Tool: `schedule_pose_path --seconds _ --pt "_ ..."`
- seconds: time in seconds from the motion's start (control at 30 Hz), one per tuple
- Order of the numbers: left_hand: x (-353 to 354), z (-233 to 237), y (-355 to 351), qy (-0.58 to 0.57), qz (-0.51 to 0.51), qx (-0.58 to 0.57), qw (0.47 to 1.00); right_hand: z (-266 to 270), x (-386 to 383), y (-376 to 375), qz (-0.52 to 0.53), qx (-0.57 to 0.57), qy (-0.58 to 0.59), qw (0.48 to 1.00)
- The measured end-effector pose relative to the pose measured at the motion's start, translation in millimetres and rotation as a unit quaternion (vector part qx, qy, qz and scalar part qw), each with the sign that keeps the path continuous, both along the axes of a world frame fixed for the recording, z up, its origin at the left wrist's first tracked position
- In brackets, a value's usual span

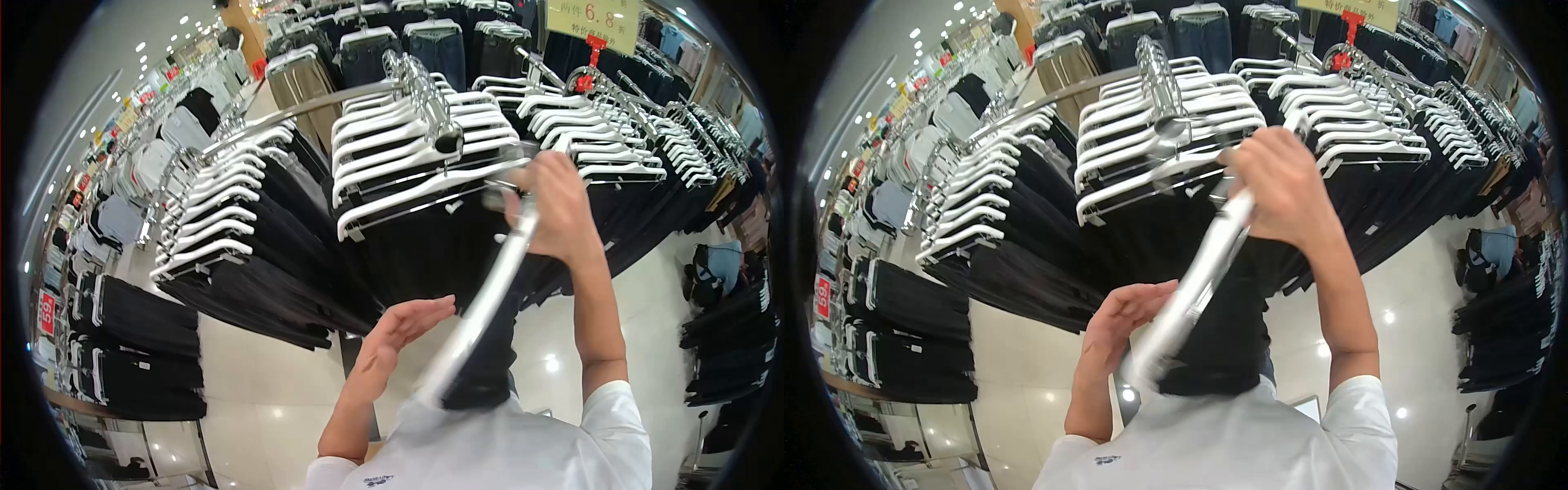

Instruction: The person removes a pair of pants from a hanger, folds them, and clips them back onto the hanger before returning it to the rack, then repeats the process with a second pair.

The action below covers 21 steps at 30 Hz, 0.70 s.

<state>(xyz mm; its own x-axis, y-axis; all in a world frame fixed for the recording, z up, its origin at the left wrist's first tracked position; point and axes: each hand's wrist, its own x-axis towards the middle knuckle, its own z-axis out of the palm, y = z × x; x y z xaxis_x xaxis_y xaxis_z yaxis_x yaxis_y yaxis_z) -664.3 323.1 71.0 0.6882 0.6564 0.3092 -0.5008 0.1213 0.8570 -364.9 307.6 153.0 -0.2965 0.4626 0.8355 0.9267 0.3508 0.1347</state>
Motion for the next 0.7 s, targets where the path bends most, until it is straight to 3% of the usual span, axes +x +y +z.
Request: schedule_pose_path --seconds 0.07,0.1,0.17,0.23,0.33,0.4,0.47,0.57,0.6,0.63,0.7 --pt "-12 -5 12 0.077 0.016 -0.012 0.997 -1 -13 5 -0.043 -0.008 -0.018 0.999" --pt "-19 1 21 0.058 -0.008 -0.006 0.998 2 -18 0 -0.077 -0.046 -0.012 0.996" --pt "-21 0 37 0.010 0.068 0.032 0.997 2 -25 -4 -0.131 -0.062 -0.014 0.989" --pt "-30 1 49 0.078 0.113 0.125 0.983 7 -31 -14 -0.073 -0.139 0.002 0.988" --pt "-31 -5 70 0.099 0.121 0.067 0.985 6 -29 -29 0.005 -0.243 0.034 0.969" --pt "-33 -15 91 0.143 0.086 0.129 0.978 -8 -19 -31 0.039 -0.286 0.065 0.955" --pt "-32 -10 102 0.200 0.037 0.145 0.968 -32 -14 -22 0.029 -0.257 0.109 0.960" --pt "-16 4 125 0.110 0.118 0.262 0.952 -39 -7 -17 -0.001 -0.199 0.121 0.973" --pt "-13 15 135 0.103 0.115 0.238 0.959 -39 -5 -15 -0.013 -0.183 0.120 0.976" --pt "-7 30 140 0.150 0.149 0.232 0.949 -37 -3 -14 -0.014 -0.178 0.127 0.976" --pt "16 56 152 0.247 0.137 0.339 0.898 -35 3 -13 -0.015 -0.172 0.143 0.975"
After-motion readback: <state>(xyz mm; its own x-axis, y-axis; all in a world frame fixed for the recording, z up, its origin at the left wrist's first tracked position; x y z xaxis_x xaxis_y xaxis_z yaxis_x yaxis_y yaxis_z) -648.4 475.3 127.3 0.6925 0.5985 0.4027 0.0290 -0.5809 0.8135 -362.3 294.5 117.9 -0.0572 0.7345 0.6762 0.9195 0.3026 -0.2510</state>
